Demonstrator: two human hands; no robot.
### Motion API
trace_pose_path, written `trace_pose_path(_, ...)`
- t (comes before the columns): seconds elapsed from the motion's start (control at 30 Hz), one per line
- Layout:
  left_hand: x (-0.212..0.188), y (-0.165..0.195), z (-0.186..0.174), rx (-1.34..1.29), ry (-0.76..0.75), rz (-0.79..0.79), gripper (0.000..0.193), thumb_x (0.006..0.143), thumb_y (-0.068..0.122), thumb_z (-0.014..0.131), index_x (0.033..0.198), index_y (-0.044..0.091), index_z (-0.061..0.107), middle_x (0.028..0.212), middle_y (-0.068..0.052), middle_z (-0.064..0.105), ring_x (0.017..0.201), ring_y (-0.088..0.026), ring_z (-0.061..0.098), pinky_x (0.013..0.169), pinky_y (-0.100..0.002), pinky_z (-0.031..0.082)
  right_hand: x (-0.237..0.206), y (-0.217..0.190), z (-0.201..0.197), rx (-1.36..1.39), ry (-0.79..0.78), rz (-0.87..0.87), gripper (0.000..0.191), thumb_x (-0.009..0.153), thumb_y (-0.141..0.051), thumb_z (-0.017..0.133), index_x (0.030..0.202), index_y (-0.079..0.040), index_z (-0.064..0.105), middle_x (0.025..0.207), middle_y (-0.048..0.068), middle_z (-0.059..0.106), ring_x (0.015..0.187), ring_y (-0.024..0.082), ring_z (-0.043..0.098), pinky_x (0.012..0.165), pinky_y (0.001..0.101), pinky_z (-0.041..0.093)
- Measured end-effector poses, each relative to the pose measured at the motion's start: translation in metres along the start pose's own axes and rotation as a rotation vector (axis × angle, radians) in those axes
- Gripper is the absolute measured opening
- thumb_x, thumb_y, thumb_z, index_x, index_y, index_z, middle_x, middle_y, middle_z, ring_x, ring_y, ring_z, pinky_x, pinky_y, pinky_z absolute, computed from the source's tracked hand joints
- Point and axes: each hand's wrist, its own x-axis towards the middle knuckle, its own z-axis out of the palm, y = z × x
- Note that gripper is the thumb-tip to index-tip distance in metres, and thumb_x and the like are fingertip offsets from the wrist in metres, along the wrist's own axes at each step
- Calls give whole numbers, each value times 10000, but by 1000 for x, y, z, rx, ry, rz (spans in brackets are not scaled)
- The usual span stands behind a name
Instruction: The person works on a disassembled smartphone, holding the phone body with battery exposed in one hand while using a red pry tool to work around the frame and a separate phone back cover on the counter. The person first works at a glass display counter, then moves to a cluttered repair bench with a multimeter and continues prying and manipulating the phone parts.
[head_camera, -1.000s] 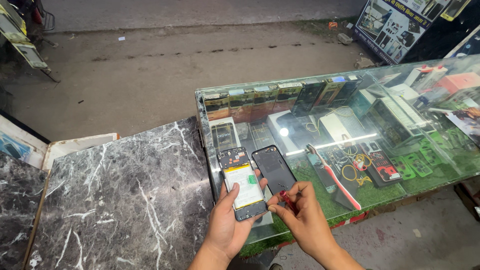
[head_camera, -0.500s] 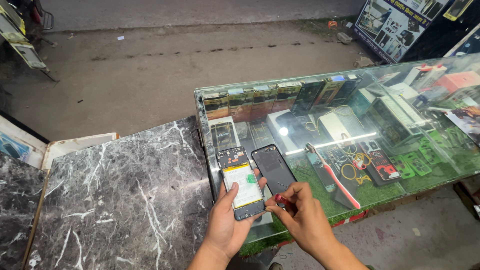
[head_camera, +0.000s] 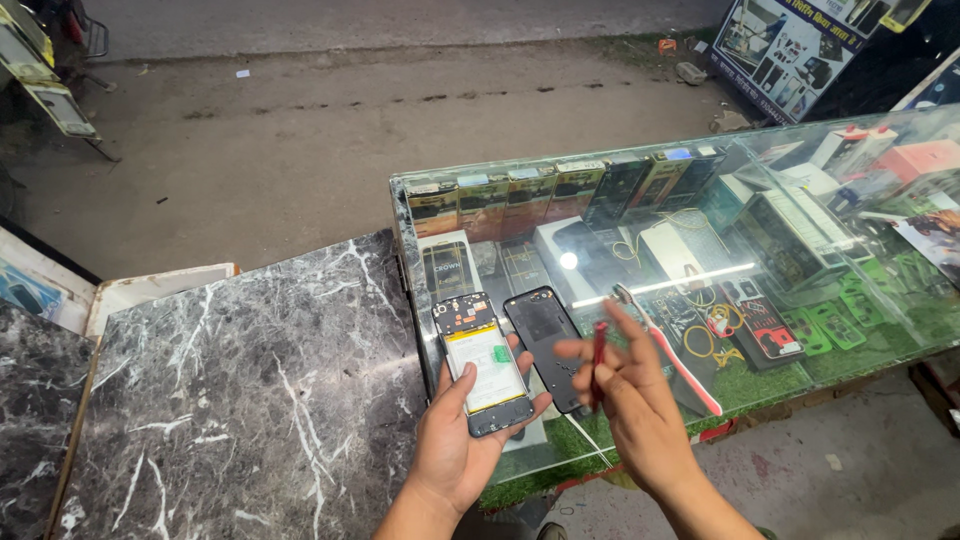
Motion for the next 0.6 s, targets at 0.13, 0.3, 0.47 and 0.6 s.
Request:
trace_pose_path(0.13,-1,0,1,20,11,-4,464,1015,238,354,1474,190,404,1463,-133,553,1323,-303,563,1006,-597,531,2,-1,15,-41,151,-55,638,980,-9,478,1551,-149,228,1251,230,612,1119,281,696,879,413,639)
trace_pose_path(0.3,0,0,0,54,-22,13,469,1026,242,345,1487,176,399,1480,-132,553,1313,-293,570,1015,-583,538,-2,-1,32,-134,134,-83,606,988,-32,481,1525,-121,215,1290,228,601,1110,306,715,797,438,650)
trace_pose_path(0.47,-2,1,0,58,-11,4,466,1017,232,350,1477,186,410,1471,-111,560,1303,-272,578,1004,-578,538,-4,1,34,-143,127,-80,585,993,-25,483,1513,-104,227,1309,229,594,1108,297,714,814,426,682)
trace_pose_path(0.6,-1,1,1,54,-22,10,464,1020,231,355,1478,176,410,1469,-115,560,1303,-275,577,1004,-585,535,-4,1,34,-151,140,-66,582,991,-25,488,1511,-105,239,1304,230,601,1107,288,716,808,415,676)
